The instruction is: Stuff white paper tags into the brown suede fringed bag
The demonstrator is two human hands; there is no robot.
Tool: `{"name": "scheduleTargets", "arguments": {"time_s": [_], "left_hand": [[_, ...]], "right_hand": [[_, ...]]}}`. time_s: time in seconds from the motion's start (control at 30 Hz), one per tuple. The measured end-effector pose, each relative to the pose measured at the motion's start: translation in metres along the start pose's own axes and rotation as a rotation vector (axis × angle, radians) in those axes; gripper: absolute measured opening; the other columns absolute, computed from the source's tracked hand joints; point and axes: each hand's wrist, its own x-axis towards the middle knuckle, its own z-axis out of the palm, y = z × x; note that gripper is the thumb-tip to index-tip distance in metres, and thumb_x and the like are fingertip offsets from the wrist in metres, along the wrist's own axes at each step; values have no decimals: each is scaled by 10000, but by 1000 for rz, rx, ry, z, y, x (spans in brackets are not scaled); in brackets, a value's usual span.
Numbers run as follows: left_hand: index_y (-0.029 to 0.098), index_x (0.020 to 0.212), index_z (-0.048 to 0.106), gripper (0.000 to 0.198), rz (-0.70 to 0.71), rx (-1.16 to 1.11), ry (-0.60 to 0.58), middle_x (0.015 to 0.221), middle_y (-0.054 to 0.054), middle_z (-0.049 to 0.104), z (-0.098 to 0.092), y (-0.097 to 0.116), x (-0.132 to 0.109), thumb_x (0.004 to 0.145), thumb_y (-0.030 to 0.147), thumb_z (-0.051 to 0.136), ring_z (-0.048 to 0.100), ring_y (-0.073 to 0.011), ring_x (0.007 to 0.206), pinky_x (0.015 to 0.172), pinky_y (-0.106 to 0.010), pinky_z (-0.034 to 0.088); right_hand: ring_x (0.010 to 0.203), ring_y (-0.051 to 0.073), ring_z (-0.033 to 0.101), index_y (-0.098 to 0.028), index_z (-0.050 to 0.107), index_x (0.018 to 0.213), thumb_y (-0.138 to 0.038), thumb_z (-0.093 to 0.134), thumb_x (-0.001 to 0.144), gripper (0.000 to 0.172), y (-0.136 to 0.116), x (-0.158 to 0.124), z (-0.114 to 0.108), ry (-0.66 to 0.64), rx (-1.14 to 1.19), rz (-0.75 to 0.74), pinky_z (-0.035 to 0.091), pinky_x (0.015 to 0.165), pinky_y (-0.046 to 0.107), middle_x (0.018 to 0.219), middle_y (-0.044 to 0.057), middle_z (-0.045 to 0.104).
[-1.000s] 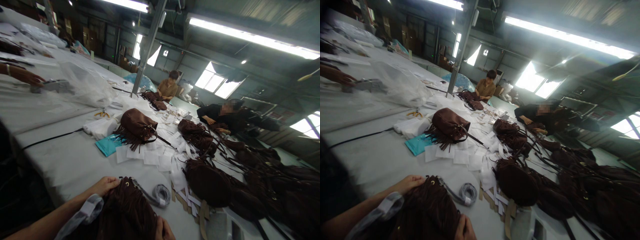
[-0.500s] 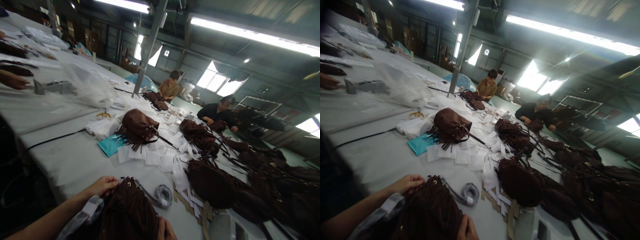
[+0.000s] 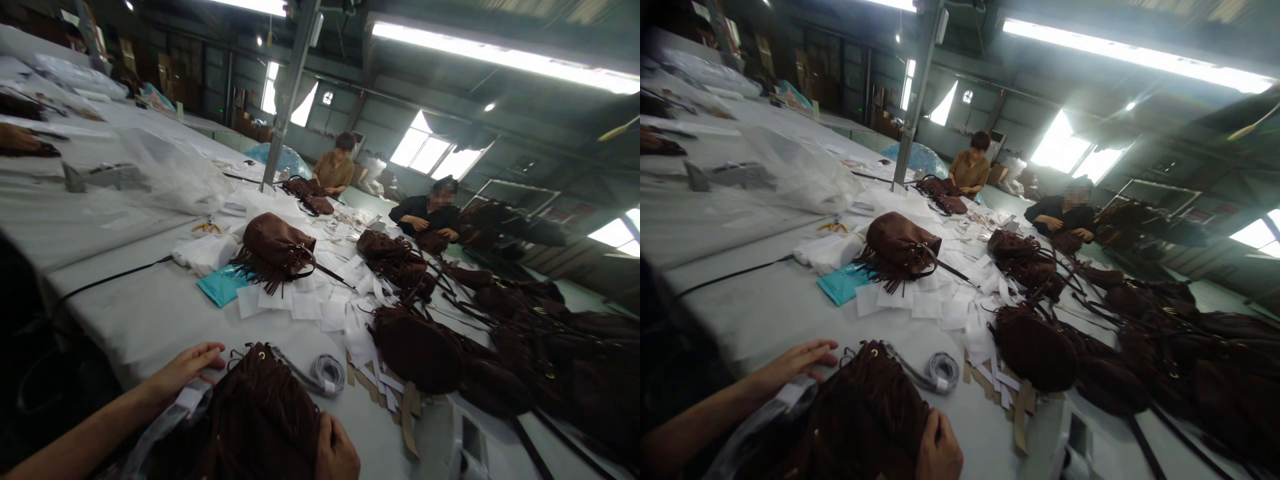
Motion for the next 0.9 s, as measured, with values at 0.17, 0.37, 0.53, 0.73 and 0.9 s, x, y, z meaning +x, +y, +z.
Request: {"name": "scheduleTargets", "arguments": {"time_s": [0.17,0.37,0.53,0.73,0.9], "left_hand": [[168,1242,505,662,25,138,46,1086,-118,664,-7,6,-37,815,673,473,636,-265,960,786,-354,509],[324,1286,554,573,491,910,124,1455,-58,445,-12,-9,-88,785,601,596,365,-342,1336,1113,-519,279],[349,1267,585,534,567,1223,36,1396,-63,516,1,-47,-96,802,610,556,447,-376,1281,1080,-589,323],[338,1108,674,288,695,1075,67,1149,-1,694,-5,-27,-76,910,379,469,594,-249,1121,1106,-422,324],[295,970,707,196,987,1101,183,1075,-5,711,11,77,-83,885,319,532,538,-269,1165,1133,-481,145]], "right_hand": [[786,226,613,-251,664,805,-520,339,867,426,-5,0,-4,-52,7,-28,376,712,289,820,49,706],[611,192,529,-204,598,577,-602,352,864,548,-20,3,-17,-207,96,-106,336,587,292,587,33,616],[729,209,629,-155,674,772,-494,620,753,343,-43,-4,-25,-376,295,-192,455,651,278,730,21,706],[921,255,663,-130,647,955,-392,614,759,328,-62,-22,-36,-330,533,-168,514,827,342,950,77,735],[941,268,657,-139,632,1043,-565,619,735,526,-58,-31,-46,-126,688,-88,536,773,317,976,92,729]]}}
